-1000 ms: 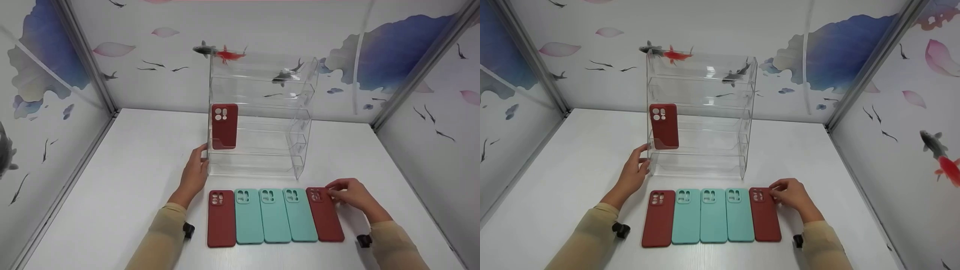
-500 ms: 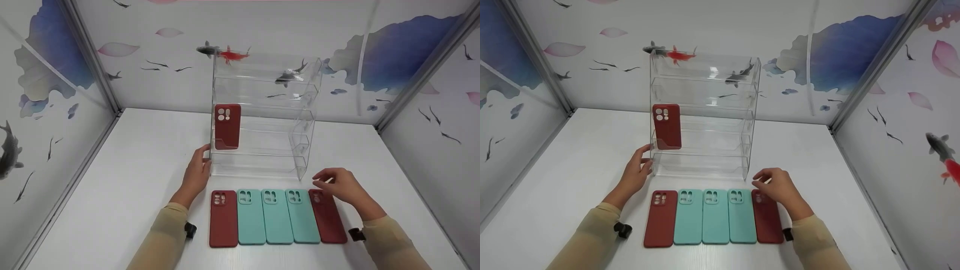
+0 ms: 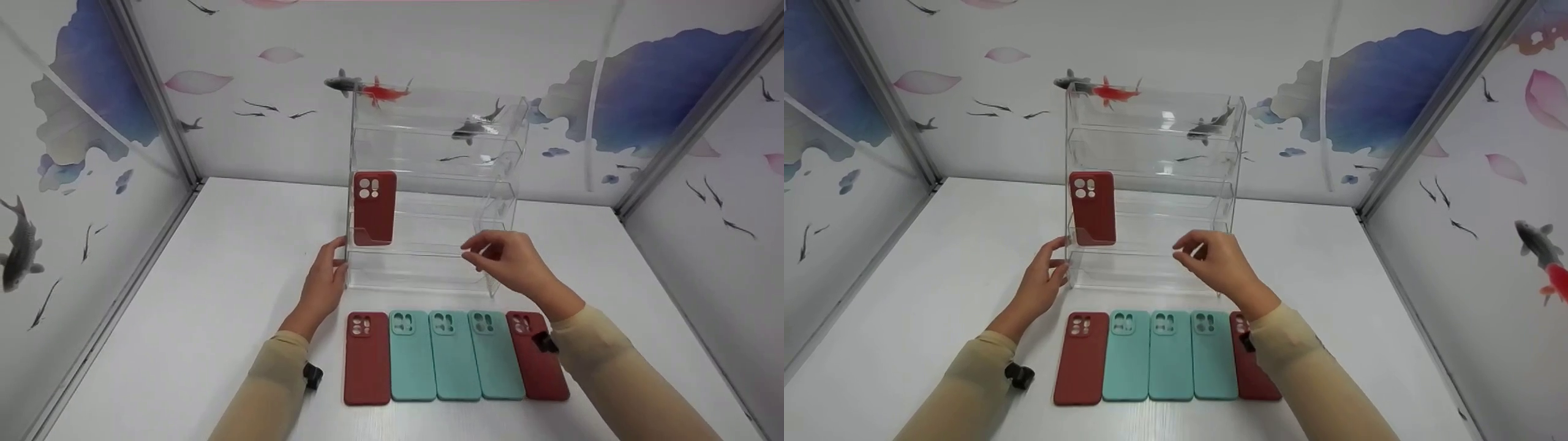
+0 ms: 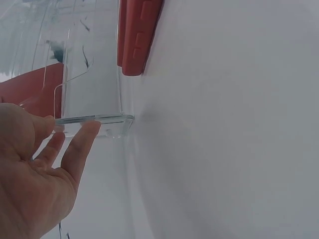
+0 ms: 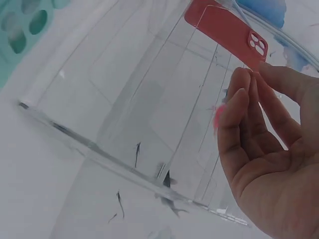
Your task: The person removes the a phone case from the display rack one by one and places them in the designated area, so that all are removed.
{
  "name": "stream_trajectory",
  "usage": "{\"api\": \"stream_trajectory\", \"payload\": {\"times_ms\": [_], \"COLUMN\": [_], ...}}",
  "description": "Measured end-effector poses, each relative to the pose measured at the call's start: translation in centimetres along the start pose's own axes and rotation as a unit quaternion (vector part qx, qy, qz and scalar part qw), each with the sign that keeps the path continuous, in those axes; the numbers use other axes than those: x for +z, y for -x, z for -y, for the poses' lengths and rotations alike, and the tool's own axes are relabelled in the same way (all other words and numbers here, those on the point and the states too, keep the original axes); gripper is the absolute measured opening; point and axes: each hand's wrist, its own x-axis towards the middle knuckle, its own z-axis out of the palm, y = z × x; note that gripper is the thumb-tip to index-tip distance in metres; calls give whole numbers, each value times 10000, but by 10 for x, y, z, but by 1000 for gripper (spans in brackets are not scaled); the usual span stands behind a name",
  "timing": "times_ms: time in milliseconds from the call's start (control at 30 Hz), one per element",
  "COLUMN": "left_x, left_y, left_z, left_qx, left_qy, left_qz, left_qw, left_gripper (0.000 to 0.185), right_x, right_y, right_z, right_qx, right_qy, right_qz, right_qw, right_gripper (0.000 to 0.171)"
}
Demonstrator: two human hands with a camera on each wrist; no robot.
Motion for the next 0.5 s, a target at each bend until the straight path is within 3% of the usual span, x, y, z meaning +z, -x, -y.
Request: {"api": "stream_trajectory", "payload": {"times_ms": [500], "left_x": [0], "left_y": [1], "left_z": [-1], "left_qx": [-64], "left_qy": [-53], "left_qz": [42], "left_qw": [10000], "left_gripper": [53], "right_x": [23], "right_y": [-89], "right_z": [48], "right_qx": [-845], "right_qy": [-323], "right_qz": [-785], "right_qw": [9928], "right_gripper": [24]}}
